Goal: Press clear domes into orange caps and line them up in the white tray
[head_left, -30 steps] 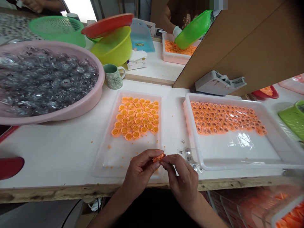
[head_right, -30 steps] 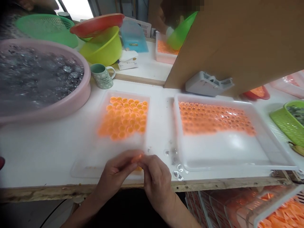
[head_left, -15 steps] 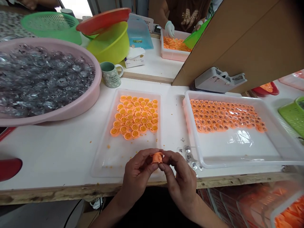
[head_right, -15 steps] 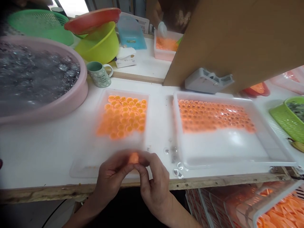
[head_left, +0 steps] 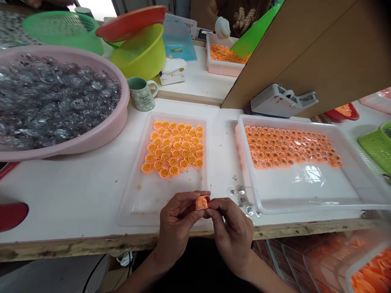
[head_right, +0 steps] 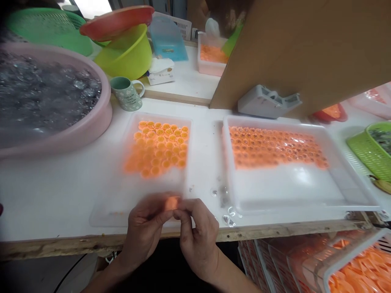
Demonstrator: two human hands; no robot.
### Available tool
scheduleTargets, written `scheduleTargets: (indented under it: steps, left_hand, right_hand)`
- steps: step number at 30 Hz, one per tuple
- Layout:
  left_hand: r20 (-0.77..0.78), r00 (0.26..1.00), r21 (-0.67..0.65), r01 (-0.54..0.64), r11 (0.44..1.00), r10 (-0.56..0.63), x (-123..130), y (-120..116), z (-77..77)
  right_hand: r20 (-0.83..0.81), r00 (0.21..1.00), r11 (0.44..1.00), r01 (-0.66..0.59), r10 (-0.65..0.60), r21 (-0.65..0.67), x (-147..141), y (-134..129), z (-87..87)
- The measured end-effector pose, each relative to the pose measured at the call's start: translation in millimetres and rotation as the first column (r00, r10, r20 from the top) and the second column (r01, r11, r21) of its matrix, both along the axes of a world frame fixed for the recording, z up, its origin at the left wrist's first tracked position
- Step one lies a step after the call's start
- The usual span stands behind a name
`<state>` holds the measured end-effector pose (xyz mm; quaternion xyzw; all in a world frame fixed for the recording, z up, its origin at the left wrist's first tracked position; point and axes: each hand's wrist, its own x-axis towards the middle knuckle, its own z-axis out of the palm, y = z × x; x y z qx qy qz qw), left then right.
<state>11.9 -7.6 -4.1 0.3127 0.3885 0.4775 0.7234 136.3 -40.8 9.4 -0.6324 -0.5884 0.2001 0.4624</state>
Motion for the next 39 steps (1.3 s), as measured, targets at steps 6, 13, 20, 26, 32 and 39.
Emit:
scheduleTargets:
  steps: [6, 13, 20, 26, 32, 39]
  left_hand:
    - [-0.158, 0.969, 0.142, 0.214, 0.967, -0.191, -8, 13, 9.6]
    - [-0.313, 0.934, 0.186, 0.236, 0.954, -0.170, -11, 15, 17.5]
    - [-0.219, 0.967, 0.132, 0.164, 0.978, -0.133, -7, 6, 6.9]
    - [-0.078, 0.992, 0.117, 0.105, 0.988, -0.096, -3, -3, -5.9]
    - [-0.197, 0.980, 0.128, 0.066, 0.990, -0.040, -1, 4, -0.9]
    - [-0.354, 0.935, 0.152, 0.063, 0.986, -0.005, -2, 9, 7.5]
  right_hand:
    - [0.046, 0.997, 0.998, -0.057, 0.057, -0.003, 5, 2, -1.4]
    - [0.022, 0.994, 0.990, -0.107, 0.109, -0.098, 8, 2, -2.9]
    - [-0.035, 0.997, 0.990, -0.066, 0.062, -0.126, 5, 2, -2.6]
    - [-0.091, 0.994, 0.990, -0.066, 0.054, -0.128, 4, 2, -3.5]
    - [-0.163, 0.986, 0.986, -0.050, 0.024, -0.156, 5, 3, -12.0]
    - [-0.007, 0.994, 0.992, -0.111, 0.111, -0.060, 6, 2, -18.4]
